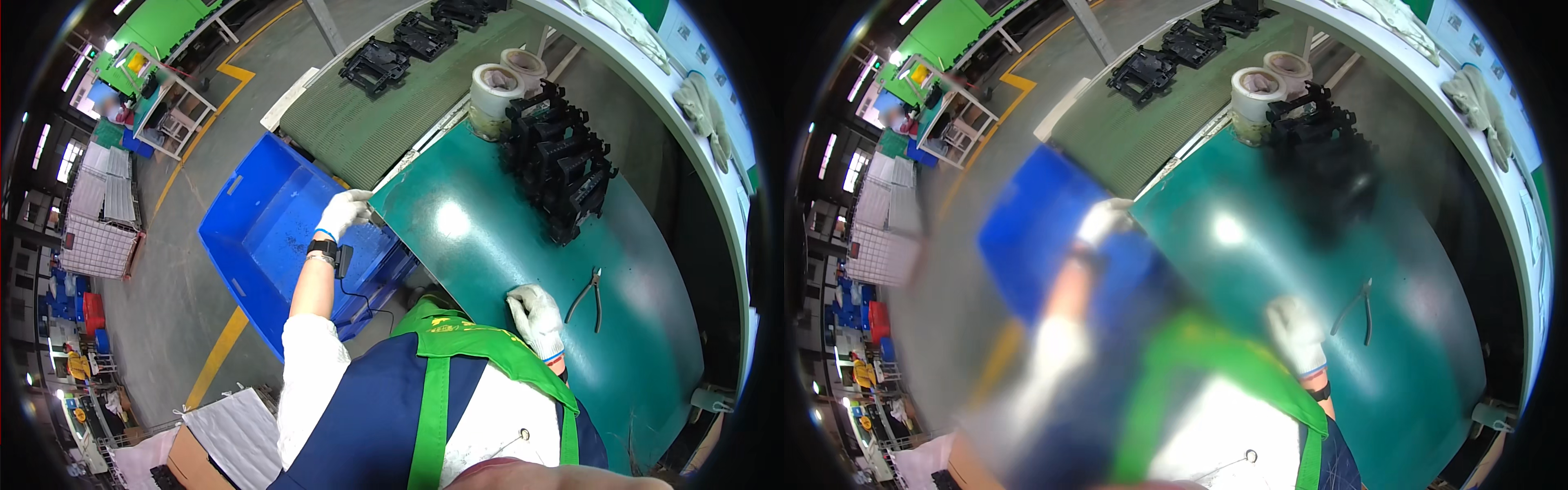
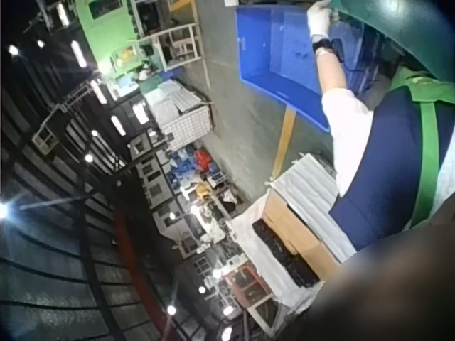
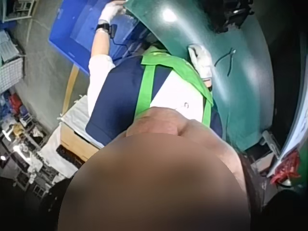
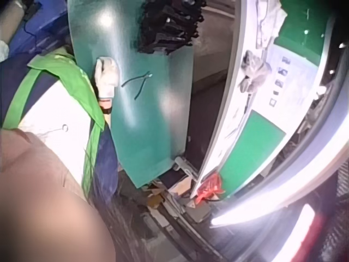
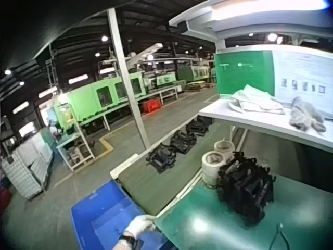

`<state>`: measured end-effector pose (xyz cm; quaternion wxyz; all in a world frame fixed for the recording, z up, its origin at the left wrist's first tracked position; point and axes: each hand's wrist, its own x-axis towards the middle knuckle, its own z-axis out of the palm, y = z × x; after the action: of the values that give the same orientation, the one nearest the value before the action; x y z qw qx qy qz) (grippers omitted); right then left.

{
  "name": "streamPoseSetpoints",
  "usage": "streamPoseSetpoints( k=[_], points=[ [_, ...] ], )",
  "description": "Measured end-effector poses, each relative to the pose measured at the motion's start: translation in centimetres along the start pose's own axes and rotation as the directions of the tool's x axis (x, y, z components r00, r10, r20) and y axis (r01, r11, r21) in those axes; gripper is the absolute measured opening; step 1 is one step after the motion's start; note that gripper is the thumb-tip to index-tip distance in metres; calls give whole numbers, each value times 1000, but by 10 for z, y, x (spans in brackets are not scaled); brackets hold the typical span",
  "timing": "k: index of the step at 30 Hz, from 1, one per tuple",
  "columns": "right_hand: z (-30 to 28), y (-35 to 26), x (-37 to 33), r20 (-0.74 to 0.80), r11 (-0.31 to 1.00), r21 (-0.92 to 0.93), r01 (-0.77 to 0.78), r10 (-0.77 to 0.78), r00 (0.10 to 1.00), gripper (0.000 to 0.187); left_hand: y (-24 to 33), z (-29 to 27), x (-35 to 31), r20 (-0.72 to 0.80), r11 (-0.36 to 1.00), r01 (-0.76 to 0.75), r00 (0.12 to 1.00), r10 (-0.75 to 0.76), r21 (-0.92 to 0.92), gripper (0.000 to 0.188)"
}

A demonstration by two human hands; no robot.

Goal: Inspecting, trimming, and sorting black plastic components in a factory setting.

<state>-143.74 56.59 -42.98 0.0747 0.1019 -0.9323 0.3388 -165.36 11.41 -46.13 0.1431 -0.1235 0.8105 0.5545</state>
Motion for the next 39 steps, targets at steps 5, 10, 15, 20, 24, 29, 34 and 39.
streamPoseSetpoints(
  k=[5, 10, 15, 20, 24, 29, 34, 39],
  points=[
    [-2, -8, 6, 11, 998, 45, 45, -45, 999, 9, -65, -52, 32, 111, 919, -203, 978, 175, 338, 34],
    [8, 7, 4, 11, 991, 8, 137, -137, 991, 8, -77, -28, 43, 401, 516, -775, 631, 664, 365, 37],
    [12, 26, -15, -39, 997, -35, 70, -71, 997, 7, -62, -12, 40, -175, 962, -34, 985, -14, -270, 33],
    [16, 11, -3, -26, 991, -16, 136, -137, 990, 6, -109, 0, 48, -4, 712, -581, 774, 633, 394, 33],
    [11, 13, -7, -36, 994, -23, 111, -112, 993, 7, -27, 8, -1, -23, 801, 28, 998, -52, -597, 36],
    [22, 30, -1, -6, 995, -8, 98, -98, 995, 6, 14, -28, 15, -369, 658, -231, 926, -77, -717, 38],
    [19, 28, 16, 15, 988, 6, 154, -154, 988, 6, 29, -18, 76, -443, 658, -276, 891, -97, -700, 37],
    [7, 7, 14, 26, 976, -60, 207, -206, 978, 8, 67, 6, 140, -495, 680, -330, 867, -55, -655, 35]
  ],
)
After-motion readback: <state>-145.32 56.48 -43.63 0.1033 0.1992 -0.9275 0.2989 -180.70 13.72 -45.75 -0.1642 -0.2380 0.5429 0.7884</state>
